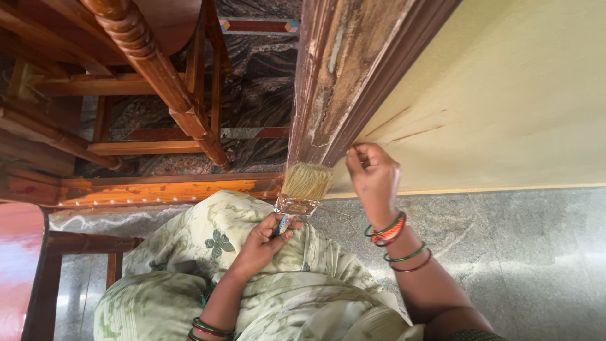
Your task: The person sits on the floor and uses a brush to clean a wooden chair and a nearby door frame. They scrub the chair seat and legs, then move to the door frame to remove debris from the wood grain.
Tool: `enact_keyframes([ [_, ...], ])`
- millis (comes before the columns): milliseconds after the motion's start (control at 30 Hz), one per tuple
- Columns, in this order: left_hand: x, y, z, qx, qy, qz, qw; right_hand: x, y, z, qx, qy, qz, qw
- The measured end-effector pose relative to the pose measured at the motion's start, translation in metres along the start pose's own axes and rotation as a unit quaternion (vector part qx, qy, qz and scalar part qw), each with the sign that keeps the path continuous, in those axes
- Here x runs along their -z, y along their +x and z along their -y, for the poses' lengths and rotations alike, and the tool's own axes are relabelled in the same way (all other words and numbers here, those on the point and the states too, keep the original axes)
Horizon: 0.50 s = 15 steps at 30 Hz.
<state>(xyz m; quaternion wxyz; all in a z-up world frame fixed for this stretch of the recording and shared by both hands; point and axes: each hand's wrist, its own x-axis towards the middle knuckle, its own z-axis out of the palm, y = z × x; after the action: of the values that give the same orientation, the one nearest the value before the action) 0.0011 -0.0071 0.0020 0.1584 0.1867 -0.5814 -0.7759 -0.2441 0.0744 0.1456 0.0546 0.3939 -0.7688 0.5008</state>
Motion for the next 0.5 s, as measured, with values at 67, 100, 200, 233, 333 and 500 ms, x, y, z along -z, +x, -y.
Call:
enact_keyframes([
  [67,-0.001,-0.001,0.001,0.003,-0.003,0.003,1.000,-0.005,-0.005,-0.007,0.005,0.013,-0.010,1.000],
  [100,-0.001,0.000,0.001,-0.004,0.001,0.004,1.000,-0.007,-0.007,-0.009,0.007,0.022,-0.014,1.000],
  [200,0.000,-0.003,0.001,-0.007,0.010,0.002,1.000,-0.012,-0.012,-0.016,0.032,0.065,-0.035,0.997],
  [233,0.000,-0.003,0.000,-0.008,0.012,-0.001,1.000,-0.014,-0.012,-0.018,0.046,0.083,-0.042,0.995],
  [333,-0.001,-0.004,-0.004,-0.019,0.013,0.005,1.000,-0.019,-0.013,-0.028,0.000,0.143,-0.033,0.989],
  [500,0.000,-0.007,-0.006,0.000,0.007,-0.005,1.000,0.012,0.009,-0.029,0.107,0.080,-0.125,0.983],
])
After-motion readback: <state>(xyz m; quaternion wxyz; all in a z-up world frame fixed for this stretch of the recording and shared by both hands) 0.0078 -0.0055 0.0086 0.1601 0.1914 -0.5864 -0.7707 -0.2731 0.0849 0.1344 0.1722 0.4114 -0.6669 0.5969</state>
